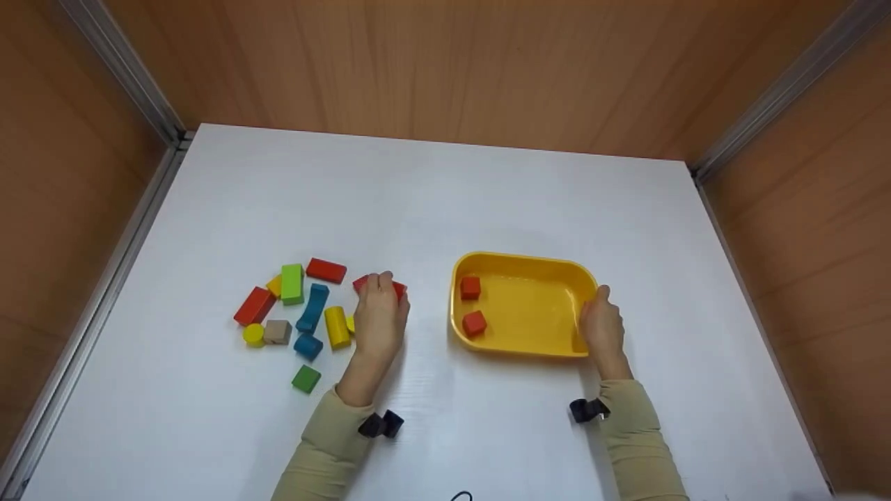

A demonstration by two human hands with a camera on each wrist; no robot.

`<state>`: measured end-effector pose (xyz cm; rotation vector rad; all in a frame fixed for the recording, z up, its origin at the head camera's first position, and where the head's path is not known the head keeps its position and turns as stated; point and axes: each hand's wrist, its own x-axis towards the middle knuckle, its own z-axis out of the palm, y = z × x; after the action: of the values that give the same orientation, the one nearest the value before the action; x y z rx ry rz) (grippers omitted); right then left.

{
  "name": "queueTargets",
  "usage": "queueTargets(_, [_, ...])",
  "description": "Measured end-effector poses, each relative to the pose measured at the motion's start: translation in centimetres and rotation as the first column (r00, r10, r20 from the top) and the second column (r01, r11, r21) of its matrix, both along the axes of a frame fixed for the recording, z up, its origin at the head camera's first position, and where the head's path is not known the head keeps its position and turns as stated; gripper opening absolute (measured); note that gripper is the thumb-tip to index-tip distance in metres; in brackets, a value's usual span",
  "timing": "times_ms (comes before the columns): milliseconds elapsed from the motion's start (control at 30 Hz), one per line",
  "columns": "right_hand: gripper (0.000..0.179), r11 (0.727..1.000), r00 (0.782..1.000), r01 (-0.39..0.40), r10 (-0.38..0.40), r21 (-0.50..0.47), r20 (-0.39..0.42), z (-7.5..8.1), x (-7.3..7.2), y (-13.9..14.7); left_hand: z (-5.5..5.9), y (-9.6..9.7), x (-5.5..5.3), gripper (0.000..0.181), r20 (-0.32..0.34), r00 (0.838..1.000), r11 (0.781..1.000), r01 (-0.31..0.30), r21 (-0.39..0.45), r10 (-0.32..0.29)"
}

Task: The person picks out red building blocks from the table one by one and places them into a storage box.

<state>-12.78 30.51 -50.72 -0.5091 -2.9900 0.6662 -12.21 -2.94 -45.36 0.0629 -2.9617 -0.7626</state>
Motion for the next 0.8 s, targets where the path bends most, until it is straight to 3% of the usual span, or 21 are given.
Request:
queueTargets(133, [0.022, 1.0, 1.0, -0.001, 0.001, 0.001, -0.005, 0.0, 0.0, 0.1, 0.6, 1.0, 0.4, 0.043, -0.004, 1.0, 1.0, 0.022, 0.018, -0.021])
queueTargets(367, [0.024, 1.0, 1.0, 0.015, -0.015, -0.005, 0.021, 0.0, -0.1, 0.1, 0.7, 2.8, 0.8, 0.038, -0.132, 0.988, 0.995, 0.084, 0.061, -0.076])
queueTargets(600, [0.022, 1.0, 1.0, 0.008, -0.008, -0.003, 0.01, -0.2, -0.1, 0.1, 1.0, 4.7, 1.0, 0.039, -0.126, 0.983, 0.986, 0.142, 0.081, -0.131])
queueTargets(800, [0.018, 1.0, 1.0, -0.003, 0.003, -0.003, 0.002, -0.2, -0.1, 0.1, 0.8, 6.2, 1.2, 0.039, -0.144, 0.97, 0.974, 0.211, 0.087, -0.198])
